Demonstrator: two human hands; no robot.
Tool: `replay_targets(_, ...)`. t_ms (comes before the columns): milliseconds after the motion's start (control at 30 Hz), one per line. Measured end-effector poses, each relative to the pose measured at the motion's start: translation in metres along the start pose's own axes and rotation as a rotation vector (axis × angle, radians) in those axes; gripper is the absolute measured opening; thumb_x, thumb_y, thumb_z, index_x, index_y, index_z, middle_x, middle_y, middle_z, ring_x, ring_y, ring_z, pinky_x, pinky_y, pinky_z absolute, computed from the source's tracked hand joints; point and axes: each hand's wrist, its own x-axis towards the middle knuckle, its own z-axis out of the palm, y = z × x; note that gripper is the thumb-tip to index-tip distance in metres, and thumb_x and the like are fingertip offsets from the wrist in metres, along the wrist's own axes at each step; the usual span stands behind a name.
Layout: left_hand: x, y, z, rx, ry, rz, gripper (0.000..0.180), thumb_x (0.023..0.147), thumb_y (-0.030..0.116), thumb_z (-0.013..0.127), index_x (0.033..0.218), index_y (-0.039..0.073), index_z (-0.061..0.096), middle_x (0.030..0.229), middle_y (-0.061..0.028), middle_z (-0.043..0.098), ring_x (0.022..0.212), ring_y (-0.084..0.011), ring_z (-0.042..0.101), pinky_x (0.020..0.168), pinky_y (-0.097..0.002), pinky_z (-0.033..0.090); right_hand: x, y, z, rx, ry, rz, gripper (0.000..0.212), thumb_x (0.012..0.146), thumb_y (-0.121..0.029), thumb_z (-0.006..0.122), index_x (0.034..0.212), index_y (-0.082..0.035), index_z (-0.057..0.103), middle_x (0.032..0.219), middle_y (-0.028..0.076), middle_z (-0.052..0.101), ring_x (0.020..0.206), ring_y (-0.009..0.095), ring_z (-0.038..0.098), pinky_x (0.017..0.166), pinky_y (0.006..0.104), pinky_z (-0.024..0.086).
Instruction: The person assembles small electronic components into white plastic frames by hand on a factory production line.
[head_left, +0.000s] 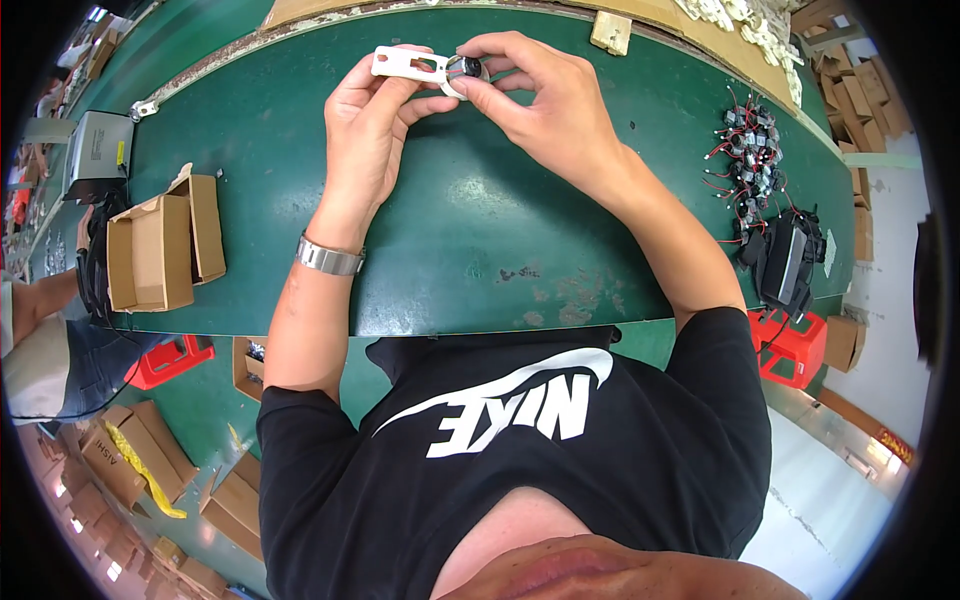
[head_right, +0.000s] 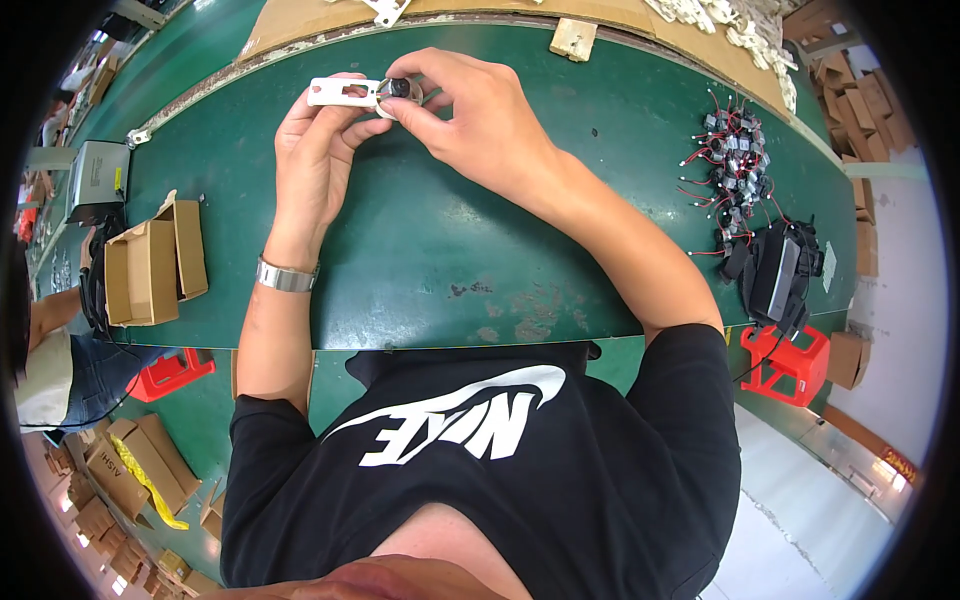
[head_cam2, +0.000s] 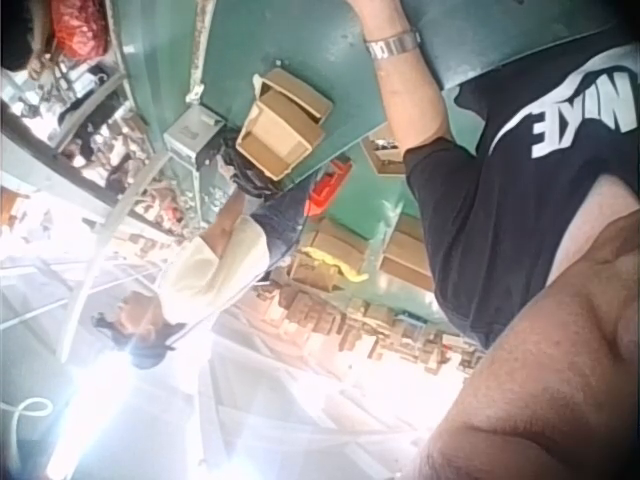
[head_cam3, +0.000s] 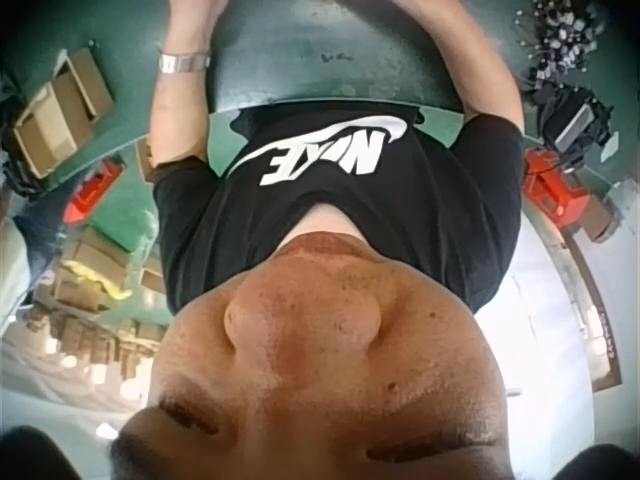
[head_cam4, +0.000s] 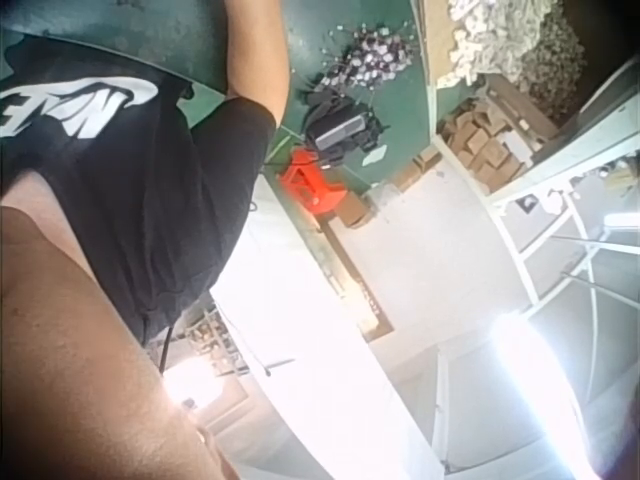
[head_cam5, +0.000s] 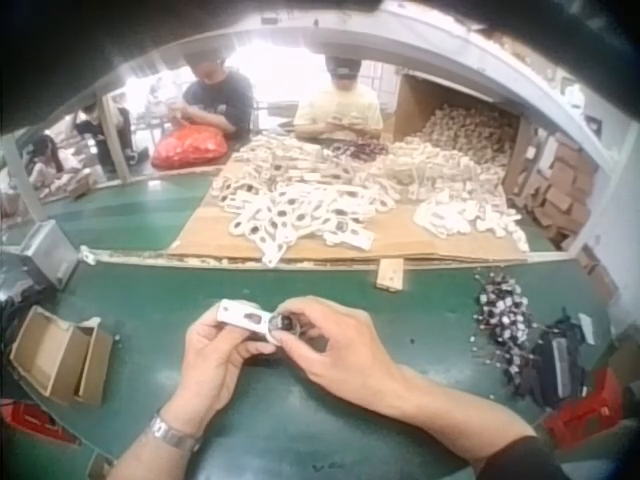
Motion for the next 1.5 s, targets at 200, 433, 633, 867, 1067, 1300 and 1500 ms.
replay_targets(200,-0.002,0.000,-0.001,-0.070,-0.001,-0.052,0.019,0.105,0.000,0.057,0.122,-0.005,0.064,0.115,-0.0153,0.071,0.104,-0.0259,0.074,0.090,-0.0404,0.067,0.001,0.002,0.003,-0.036,0.083,-0.119,0.025,0.091,-0.006,0.077,0.115,-0.001,0.070,0.099,0.013,0.073,0.086,0.024,0.075,0.075,0.0335,0.065)
replay_targets(433,-0.006,-0.003,0.008,0.151,0.037,0.057,0.021,0.105,-0.003,0.054,0.125,-0.005,0.061,0.121,-0.0163,0.068,0.111,-0.0266,0.072,0.100,-0.0458,0.064,0.000,0.002,0.004,-0.109,0.105,-0.138,0.020,0.092,-0.002,0.073,0.112,0.000,0.069,0.097,0.014,0.073,0.077,0.027,0.073,0.066,0.0352,0.061)
replay_targets(633,-0.007,0.002,0.018,0.137,0.008,0.048,0.020,0.101,-0.006,0.062,0.121,-0.005,0.064,0.118,-0.0162,0.069,0.109,-0.0255,0.073,0.094,-0.0403,0.067,0.000,0.004,-0.001,-0.117,0.065,-0.104,0.020,0.092,-0.003,0.073,0.112,-0.003,0.070,0.094,0.015,0.074,0.069,0.030,0.070,0.060,0.0372,0.056)
replay_targets(867,-0.006,0.001,0.010,0.146,0.059,0.005,0.023,0.096,-0.012,0.065,0.118,-0.006,0.066,0.116,-0.0160,0.071,0.105,-0.0262,0.074,0.094,-0.0395,0.067,0.000,-0.004,-0.007,-0.176,-0.042,-0.039,0.032,0.093,-0.006,0.077,0.124,-0.005,0.071,0.114,0.012,0.077,0.103,0.021,0.077,0.073,0.0314,0.068)
replay_targets(1067,-0.005,-0.001,0.009,0.130,0.044,0.075,0.025,0.094,-0.015,0.063,0.116,-0.005,0.068,0.115,-0.0137,0.071,0.107,-0.0249,0.073,0.094,-0.0394,0.067,0.002,0.005,-0.002,-0.075,0.055,-0.105,0.025,0.091,-0.007,0.076,0.115,-0.004,0.071,0.101,0.012,0.075,0.079,0.027,0.073,0.062,0.0339,0.060)
replay_targets(1300,-0.005,0.002,0.008,0.092,-0.014,0.050,0.030,0.095,-0.016,0.057,0.122,-0.004,0.064,0.121,-0.0136,0.067,0.114,-0.0250,0.070,0.101,-0.0421,0.065,0.004,0.005,-0.006,-0.077,0.038,-0.176,0.026,0.089,-0.006,0.076,0.114,-0.003,0.070,0.103,0.013,0.074,0.081,0.028,0.074,0.063,0.0343,0.060)
replay_targets(1500,-0.008,0.006,0.013,0.053,-0.111,0.013,0.032,0.097,-0.009,0.060,0.128,-0.004,0.060,0.124,-0.0141,0.066,0.116,-0.0257,0.069,0.106,-0.0442,0.060,0.005,0.006,-0.019,-0.256,-0.053,-0.157,0.033,0.090,-0.003,0.077,0.122,-0.002,0.070,0.115,0.011,0.075,0.098,0.021,0.077,0.071,0.0306,0.066)
